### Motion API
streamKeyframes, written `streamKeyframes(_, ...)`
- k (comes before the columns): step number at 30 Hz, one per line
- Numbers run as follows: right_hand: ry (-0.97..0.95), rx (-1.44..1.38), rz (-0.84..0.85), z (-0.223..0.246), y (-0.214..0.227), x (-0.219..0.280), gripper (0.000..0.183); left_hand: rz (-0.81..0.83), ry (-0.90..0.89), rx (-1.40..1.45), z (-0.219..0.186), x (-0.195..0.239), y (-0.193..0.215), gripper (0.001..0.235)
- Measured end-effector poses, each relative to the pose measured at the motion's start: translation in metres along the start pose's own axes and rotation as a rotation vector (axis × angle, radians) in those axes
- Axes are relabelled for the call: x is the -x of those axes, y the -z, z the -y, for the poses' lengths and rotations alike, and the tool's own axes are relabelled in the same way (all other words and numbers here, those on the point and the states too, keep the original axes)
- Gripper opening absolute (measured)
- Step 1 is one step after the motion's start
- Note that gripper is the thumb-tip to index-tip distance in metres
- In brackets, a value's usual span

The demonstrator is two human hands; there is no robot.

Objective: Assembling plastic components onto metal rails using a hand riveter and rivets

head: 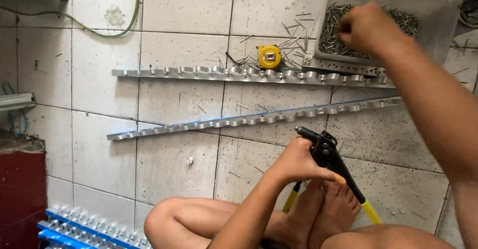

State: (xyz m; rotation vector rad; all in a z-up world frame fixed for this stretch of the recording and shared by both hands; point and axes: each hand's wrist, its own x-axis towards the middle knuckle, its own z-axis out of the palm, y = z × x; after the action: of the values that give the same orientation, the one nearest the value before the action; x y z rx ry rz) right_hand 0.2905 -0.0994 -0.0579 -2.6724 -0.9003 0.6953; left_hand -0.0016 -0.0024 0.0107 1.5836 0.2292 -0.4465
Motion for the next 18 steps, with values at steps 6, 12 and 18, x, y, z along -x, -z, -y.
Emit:
streamKeyframes(6,-0.145,0.336,0.121,-0.029,0.014,0.031,0.016,-0.089,-0.256,-0.724,0.004,-0.001,-0.017,0.049)
streamKeyframes(12,0.216,-0.477,-0.185,0.015,0.061,0.162,0.020,-0.036,-0.439,-0.877,-0.034,-0.003,-0.020,0.038)
streamKeyframes(18,0.374,-0.528,-0.204,0.080,0.066,0.250,0.040,0.022,-0.407,-0.959,-0.040,-0.001,-0.038,0.043)
